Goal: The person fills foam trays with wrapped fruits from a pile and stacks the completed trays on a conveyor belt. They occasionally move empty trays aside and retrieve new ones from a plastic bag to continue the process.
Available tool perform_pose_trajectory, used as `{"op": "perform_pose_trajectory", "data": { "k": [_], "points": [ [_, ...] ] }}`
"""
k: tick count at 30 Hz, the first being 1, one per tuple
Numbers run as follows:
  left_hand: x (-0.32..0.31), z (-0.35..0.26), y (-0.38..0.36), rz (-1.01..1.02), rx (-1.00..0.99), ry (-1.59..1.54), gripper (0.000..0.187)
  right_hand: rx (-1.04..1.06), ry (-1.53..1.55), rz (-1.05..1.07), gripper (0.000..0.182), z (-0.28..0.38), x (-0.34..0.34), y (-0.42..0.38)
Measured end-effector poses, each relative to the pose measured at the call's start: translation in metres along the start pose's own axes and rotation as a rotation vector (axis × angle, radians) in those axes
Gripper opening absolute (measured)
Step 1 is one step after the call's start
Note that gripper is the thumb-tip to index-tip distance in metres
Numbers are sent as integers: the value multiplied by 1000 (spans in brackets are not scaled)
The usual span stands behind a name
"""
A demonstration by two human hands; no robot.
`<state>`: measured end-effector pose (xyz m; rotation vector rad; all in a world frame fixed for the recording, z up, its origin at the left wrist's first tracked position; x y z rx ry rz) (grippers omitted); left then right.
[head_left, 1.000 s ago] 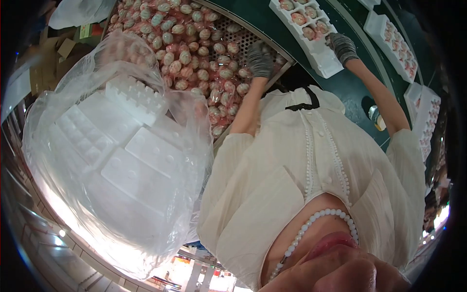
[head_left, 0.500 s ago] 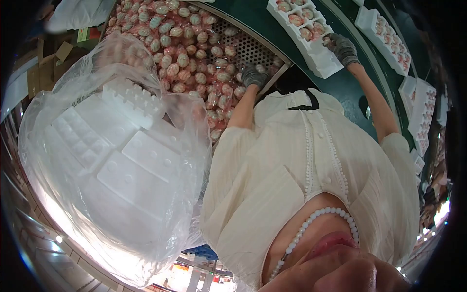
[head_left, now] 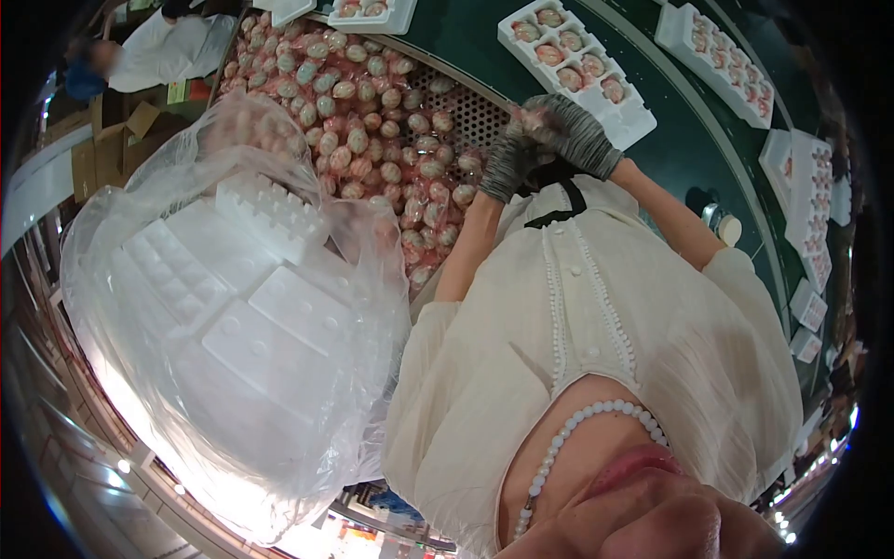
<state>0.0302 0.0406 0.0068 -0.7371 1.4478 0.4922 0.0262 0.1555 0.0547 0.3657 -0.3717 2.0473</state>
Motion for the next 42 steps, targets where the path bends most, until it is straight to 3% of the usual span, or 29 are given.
{"op": "perform_pose_trajectory", "data": {
  "k": [1,2,3,4,5,6,8,9,10,12,14,16,18,19,20,21,24,25,28,29,32,34,35,36,38,39,40,42],
  "points": [
    [17,1,-15,-157,135,346,32,-96,273,-73,30,1,-6,-14],
    [34,-3,-19,-325,240,692,32,-97,276,-82,30,-8,-5,-17],
    [34,-1,-19,-330,187,961,34,-164,163,-209,26,-24,-3,-23],
    [36,8,-14,-327,195,967,34,-229,50,-335,22,-34,-2,-28],
    [30,15,-5,-134,-56,973,35,-63,-199,-344,22,-34,-7,-31],
    [23,18,-2,61,-302,961,36,-69,-197,-355,22,-32,-12,-32],
    [25,22,3,50,-249,869,37,50,-132,-320,23,-17,-25,-31],
    [26,22,6,37,-212,771,37,-2,-326,-308,25,-9,-22,-33],
    [26,23,9,23,-172,670,38,-6,-324,-318,25,-10,-18,-35],
    [23,19,9,92,-93,646,37,103,-32,-247,27,-15,-12,-42],
    [15,21,13,110,22,314,33,97,68,-248,29,-11,7,-53],
    [9,23,15,221,96,293,32,-221,394,-380,32,-30,20,-64],
    [6,21,15,196,-225,1470,28,-337,357,-336,40,-57,21,-63],
    [17,23,18,205,-221,1468,28,-274,539,-199,47,-63,15,-62],
    [40,25,22,110,-55,1286,28,-207,716,-58,54,-67,11,-63],
    [41,30,24,70,30,1189,28,-299,464,-50,64,-56,9,-66],
    [38,44,26,-124,171,898,27,-190,677,-229,60,-66,9,-89],
    [34,46,27,-154,180,928,26,-217,593,-319,61,-60,13,-98],
    [9,47,19,-304,317,894,22,-309,497,-244,61,-52,21,-103],
    [12,48,18,-307,325,896,22,-311,504,-249,61,-59,17,-102],
    [15,46,9,-103,293,1376,23,-368,712,-121,57,-73,-2,-101],
    [10,42,-6,137,97,1564,25,-431,825,-53,50,-59,-15,-108],
    [40,38,-15,139,166,1479,27,-320,945,-40,48,-57,-20,-113],
    [37,28,-18,139,173,1478,27,-341,1004,-37,48,-67,-35,-121],
    [47,10,-34,-256,586,764,27,-584,902,86,46,-73,-57,-124],
    [67,1,-39,-391,438,723,24,-605,913,61,43,-69,-67,-124],
    [97,-7,-47,-408,432,721,24,-605,922,78,43,-75,-74,-123],
    [154,-45,-68,-710,84,1151,21,-731,1339,19,36,-96,-95,-128]
  ]
}}
Point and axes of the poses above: each hand's wrist, its own y-axis towards the middle knuckle, its own x-axis out of the back of the hand, z = x × y, the point moved 3 cm from there along y, towards the middle knuckle, and after that the axes turned 15 degrees about z, right-handed, at the moved point
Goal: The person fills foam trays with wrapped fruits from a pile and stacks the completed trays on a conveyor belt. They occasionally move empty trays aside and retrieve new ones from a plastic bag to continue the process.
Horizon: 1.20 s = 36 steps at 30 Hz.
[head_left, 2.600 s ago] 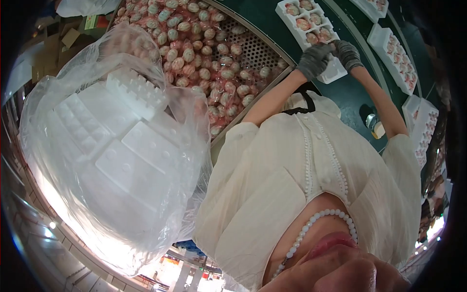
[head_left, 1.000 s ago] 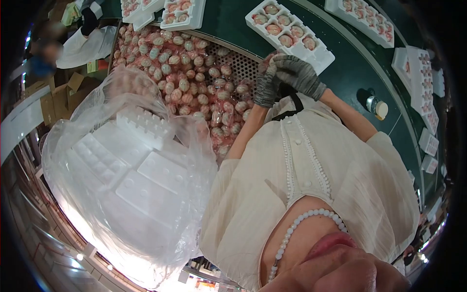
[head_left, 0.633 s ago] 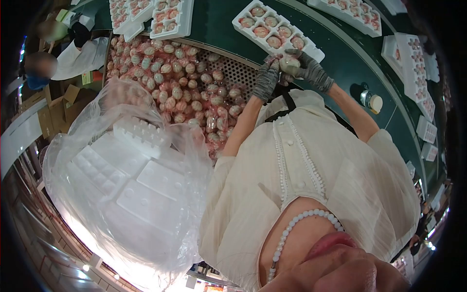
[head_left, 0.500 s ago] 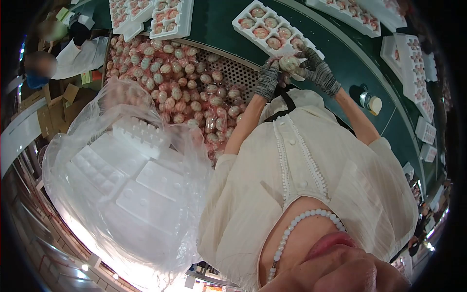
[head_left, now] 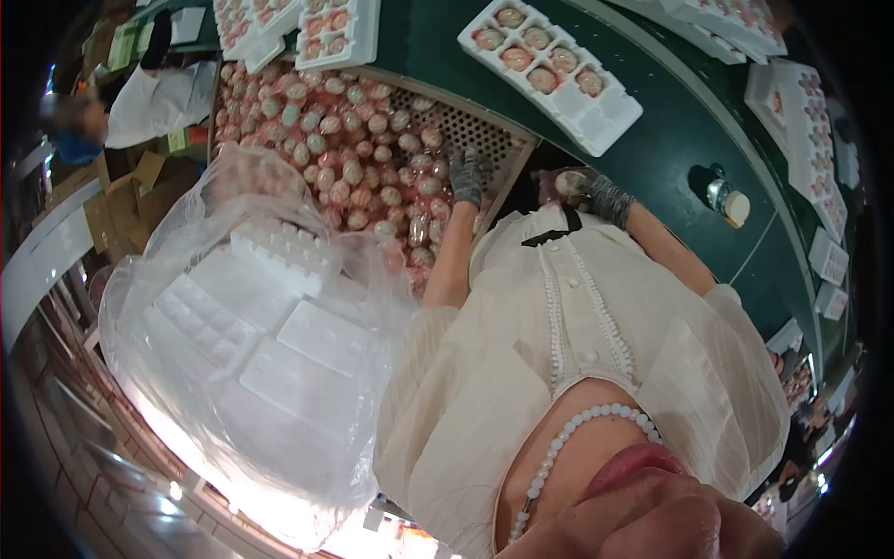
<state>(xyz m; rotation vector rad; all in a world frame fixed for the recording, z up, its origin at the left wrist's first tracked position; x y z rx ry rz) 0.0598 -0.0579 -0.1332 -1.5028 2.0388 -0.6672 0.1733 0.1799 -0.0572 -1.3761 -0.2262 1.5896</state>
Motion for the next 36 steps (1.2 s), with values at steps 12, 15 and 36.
{"op": "perform_pose_trajectory", "data": {
  "k": [12,15,36],
  "points": [
    [115,-1,85,-31,106,523,28,312,567,130,19,-142,130,87],
    [136,5,99,-140,39,786,36,217,479,52,20,-158,115,87],
    [125,2,160,-428,-375,313,13,185,-285,-126,28,-45,12,-19]
  ]
}}
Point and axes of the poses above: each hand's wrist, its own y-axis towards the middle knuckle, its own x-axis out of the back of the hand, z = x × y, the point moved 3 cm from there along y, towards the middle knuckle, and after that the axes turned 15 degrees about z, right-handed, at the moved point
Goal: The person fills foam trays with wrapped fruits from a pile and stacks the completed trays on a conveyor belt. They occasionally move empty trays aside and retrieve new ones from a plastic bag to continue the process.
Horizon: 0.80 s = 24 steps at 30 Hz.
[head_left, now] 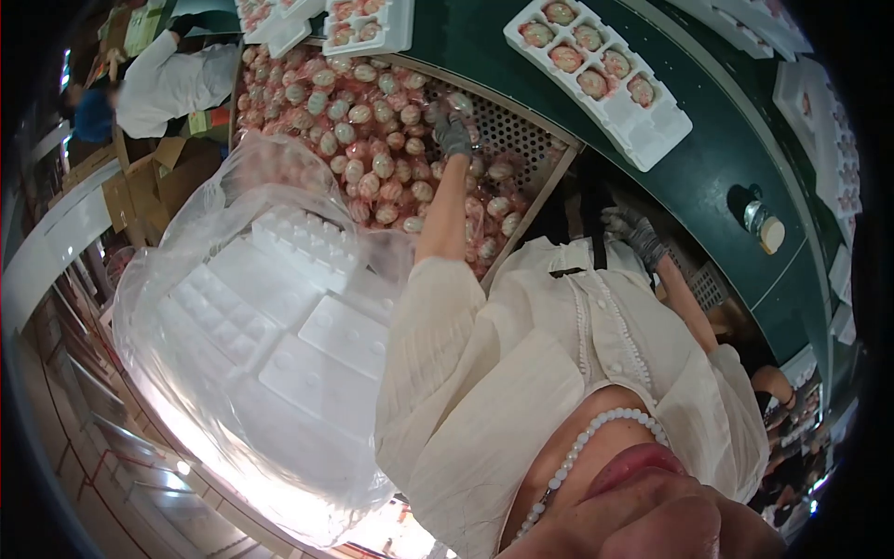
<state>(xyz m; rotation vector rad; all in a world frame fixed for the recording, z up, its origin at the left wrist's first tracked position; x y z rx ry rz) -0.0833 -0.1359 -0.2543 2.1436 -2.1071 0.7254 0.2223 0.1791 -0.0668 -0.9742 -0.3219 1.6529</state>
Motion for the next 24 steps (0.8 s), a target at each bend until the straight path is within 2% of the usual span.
{"op": "perform_pose_trajectory", "data": {
  "k": [2,3,5,6,7,8,9,10,11,13,14,16,17,18,19,20,21,22,24],
  "points": [
    [14,-71,-55,200,73,-307,10,148,-20,148,27,55,-35,-4],
    [15,-106,-77,197,64,-315,10,154,-30,148,27,79,-45,-3],
    [-4,-147,-119,525,302,-929,10,487,-600,-50,29,127,-56,2],
    [-11,-143,-125,535,296,-932,10,578,-662,-118,32,144,-56,8],
    [-20,-139,-130,672,42,-698,9,668,-726,-192,35,159,-54,14],
    [-31,-149,-138,749,-89,-576,9,672,-733,-208,35,172,-54,22],
    [-42,-161,-147,806,-226,-461,9,589,-582,-144,39,181,-50,32],
    [-53,-195,-166,849,-160,-442,10,502,-429,-81,43,184,-43,37],
    [-62,-222,-179,890,-94,-420,11,504,-433,-97,43,182,-31,39],
    [-74,-246,-185,901,-105,-345,12,348,-358,80,49,170,-15,44],
    [-77,-254,-189,896,-103,-264,14,345,-362,72,49,169,-7,38],
    [-86,-273,-191,891,-105,-191,18,172,-386,32,49,174,2,23],
    [-91,-281,-192,957,11,-304,19,316,-515,-62,48,170,8,24],
    [-95,-284,-194,1020,128,-419,20,312,-521,-63,48,170,10,25],
    [-107,-278,-191,1015,165,-431,19,341,-527,-174,51,171,15,24],
    [-118,-274,-190,1012,165,-438,19,372,-533,-285,53,173,19,22],
    [-126,-276,-189,938,129,-413,19,473,-576,-328,60,182,16,13],
    [-132,-278,-187,864,93,-384,19,472,-582,-331,60,186,12,10],
    [-148,-270,-179,795,149,-302,20,734,-900,-483,65,200,3,-1]
  ]
}}
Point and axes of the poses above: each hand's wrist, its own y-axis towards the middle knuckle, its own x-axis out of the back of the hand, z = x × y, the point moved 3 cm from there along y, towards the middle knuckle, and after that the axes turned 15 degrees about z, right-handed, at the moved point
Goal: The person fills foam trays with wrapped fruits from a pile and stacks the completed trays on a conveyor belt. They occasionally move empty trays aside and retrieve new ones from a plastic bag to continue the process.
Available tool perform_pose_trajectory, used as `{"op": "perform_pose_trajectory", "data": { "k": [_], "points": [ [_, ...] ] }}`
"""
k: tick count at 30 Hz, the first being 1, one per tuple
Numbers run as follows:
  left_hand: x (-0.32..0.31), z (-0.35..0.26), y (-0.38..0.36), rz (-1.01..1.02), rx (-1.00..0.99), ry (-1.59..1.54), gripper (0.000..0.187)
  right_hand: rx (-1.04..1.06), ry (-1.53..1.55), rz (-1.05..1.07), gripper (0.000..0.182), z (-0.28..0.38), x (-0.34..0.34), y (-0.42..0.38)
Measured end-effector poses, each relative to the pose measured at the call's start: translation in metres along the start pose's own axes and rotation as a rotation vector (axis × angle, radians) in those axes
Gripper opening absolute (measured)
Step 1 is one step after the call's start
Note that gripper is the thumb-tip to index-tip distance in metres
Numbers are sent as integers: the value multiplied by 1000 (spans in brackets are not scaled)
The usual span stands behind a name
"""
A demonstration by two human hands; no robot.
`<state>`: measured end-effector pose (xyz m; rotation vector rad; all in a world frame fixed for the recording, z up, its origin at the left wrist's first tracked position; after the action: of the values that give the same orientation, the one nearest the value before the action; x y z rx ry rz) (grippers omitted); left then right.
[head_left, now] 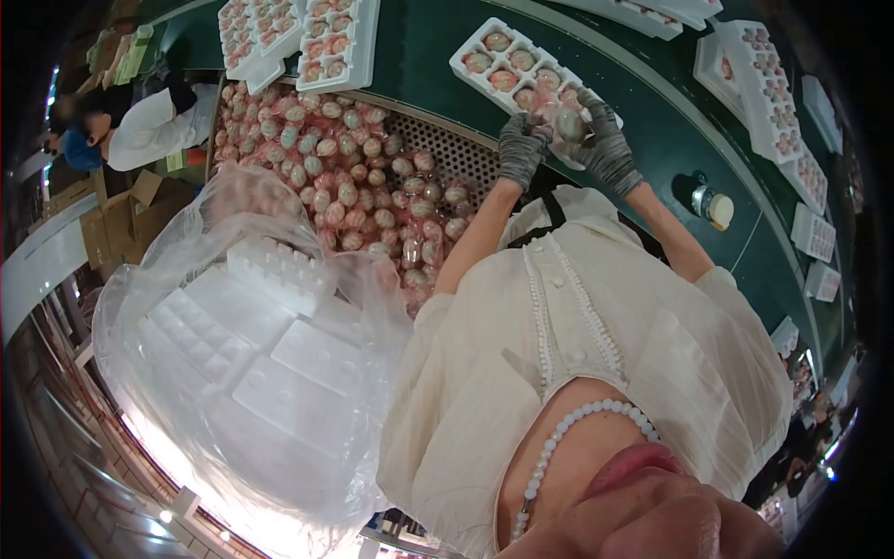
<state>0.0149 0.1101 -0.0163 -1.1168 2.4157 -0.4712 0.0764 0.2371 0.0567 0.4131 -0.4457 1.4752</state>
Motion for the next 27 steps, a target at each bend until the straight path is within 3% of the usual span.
{"op": "perform_pose_trajectory", "data": {
  "k": [1,2,4,6,10,15,17,21,24,25,27],
  "points": [
    [3,7,11,-53,-35,141,19,-122,11,201,64,3,4,-1],
    [5,14,17,-107,-68,283,18,-123,8,205,64,-1,3,-3],
    [-1,3,9,-94,-4,223,16,97,-594,295,64,-14,-9,-7],
    [-7,-11,0,-178,-168,617,16,66,-520,330,63,-34,-13,-6],
    [-11,7,-7,-267,-199,442,17,-13,-398,297,54,-22,-3,-3],
    [-18,1,-19,-278,-421,620,19,-198,-331,356,48,-34,-12,15],
    [-14,2,-14,-280,-427,726,21,-311,-91,428,46,-45,-17,26],
    [-2,13,2,-288,-419,932,24,-145,-339,360,43,-41,-12,24],
    [-5,9,5,-322,-460,1024,22,-217,-450,371,37,-19,5,30],
    [-10,4,2,-309,-460,1063,20,26,-380,213,30,-30,-2,30],
    [-14,0,3,-245,-366,1173,20,-67,-404,326,29,-54,-4,37]
  ]
}}
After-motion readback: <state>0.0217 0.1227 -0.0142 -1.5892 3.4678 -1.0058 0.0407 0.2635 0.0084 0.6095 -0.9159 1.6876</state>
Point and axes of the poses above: each hand's wrist, its own y-axis towards the middle knuckle, its own x-axis out of the back of the hand, z = x × y, the point moved 3 cm from there along y, towards the middle knuckle, and after that the axes turned 15 degrees about z, right-handed, at the moved point
